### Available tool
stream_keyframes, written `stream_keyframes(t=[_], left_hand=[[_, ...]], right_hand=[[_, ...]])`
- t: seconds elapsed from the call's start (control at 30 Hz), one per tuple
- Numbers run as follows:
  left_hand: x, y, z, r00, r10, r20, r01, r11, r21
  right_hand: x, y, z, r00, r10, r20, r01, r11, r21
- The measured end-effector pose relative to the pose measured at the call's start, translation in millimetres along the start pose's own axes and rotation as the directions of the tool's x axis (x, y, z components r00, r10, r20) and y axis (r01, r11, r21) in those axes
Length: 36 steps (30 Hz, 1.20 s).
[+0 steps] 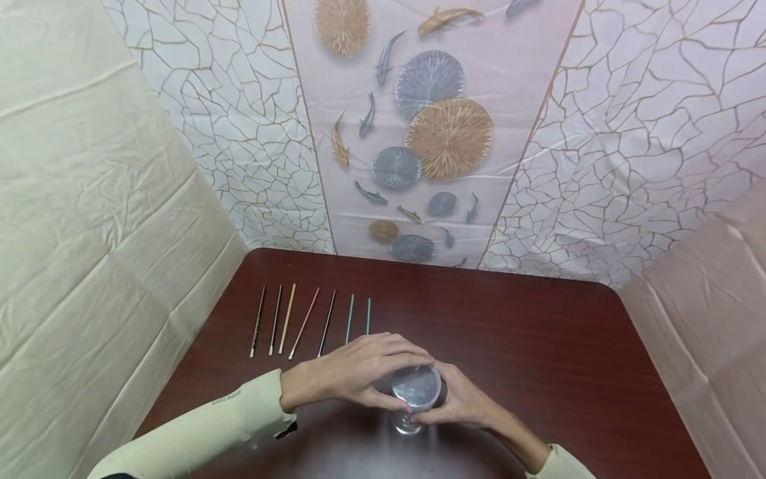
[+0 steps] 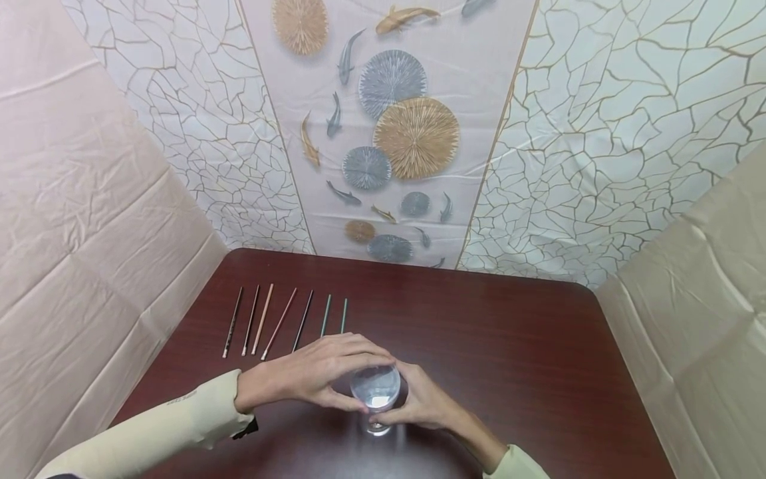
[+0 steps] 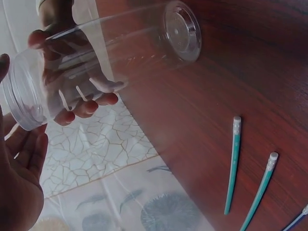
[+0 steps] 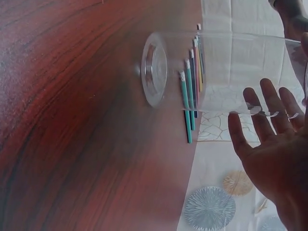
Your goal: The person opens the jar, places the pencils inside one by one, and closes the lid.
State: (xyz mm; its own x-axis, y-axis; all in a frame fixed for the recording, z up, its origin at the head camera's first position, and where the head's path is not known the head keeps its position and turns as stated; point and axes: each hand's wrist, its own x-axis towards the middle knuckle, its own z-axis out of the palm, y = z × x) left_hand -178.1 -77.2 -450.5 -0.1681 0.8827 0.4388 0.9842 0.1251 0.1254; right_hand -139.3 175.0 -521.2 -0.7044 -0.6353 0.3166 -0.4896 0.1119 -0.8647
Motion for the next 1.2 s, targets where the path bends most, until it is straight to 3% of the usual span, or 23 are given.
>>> stream_keyframes(t=[0.17,0.33,0.5,0.63,0.77,0.9,1.07,1.2], left_hand=[[-0.9,7.9,-1.4,0.999,-0.052,-0.007,0.052,0.999,0.001],[-1.3,18.2,1.8,0.989,-0.133,-0.059,0.137,0.988,0.072],[2.0,29.8,9.8,0.950,-0.275,-0.145,0.293,0.949,0.120],[3.9,35.2,12.7,0.928,-0.345,-0.144,0.361,0.927,0.105],[4.0,33.7,7.8,0.944,-0.326,-0.058,0.329,0.944,0.038],[5.4,24.6,0.0,0.970,-0.239,0.030,0.241,0.967,-0.084],[5.8,11.1,-5.1,0.992,-0.117,0.049,0.123,0.978,-0.165],[4.4,5.9,-5.8,0.996,-0.083,0.039,0.089,0.981,-0.171]], right_hand=[[-0.8,-0.4,2.9,0.999,-0.016,-0.037,0.016,1.000,-0.006],[-0.5,1.8,6.0,0.992,-0.085,-0.088,0.079,0.995,-0.065],[1.4,6.0,4.7,0.990,-0.088,-0.111,0.078,0.992,-0.095],[1.4,9.8,1.9,0.991,-0.087,-0.101,0.079,0.993,-0.088],[0.2,9.8,1.2,0.994,-0.057,-0.094,0.052,0.997,-0.061],[-0.5,8.9,2.6,0.993,-0.043,-0.106,0.034,0.996,-0.082],[1.0,7.8,5.0,0.991,-0.068,-0.112,0.058,0.994,-0.089],[2.0,7.6,6.1,0.991,-0.081,-0.104,0.073,0.994,-0.078]])
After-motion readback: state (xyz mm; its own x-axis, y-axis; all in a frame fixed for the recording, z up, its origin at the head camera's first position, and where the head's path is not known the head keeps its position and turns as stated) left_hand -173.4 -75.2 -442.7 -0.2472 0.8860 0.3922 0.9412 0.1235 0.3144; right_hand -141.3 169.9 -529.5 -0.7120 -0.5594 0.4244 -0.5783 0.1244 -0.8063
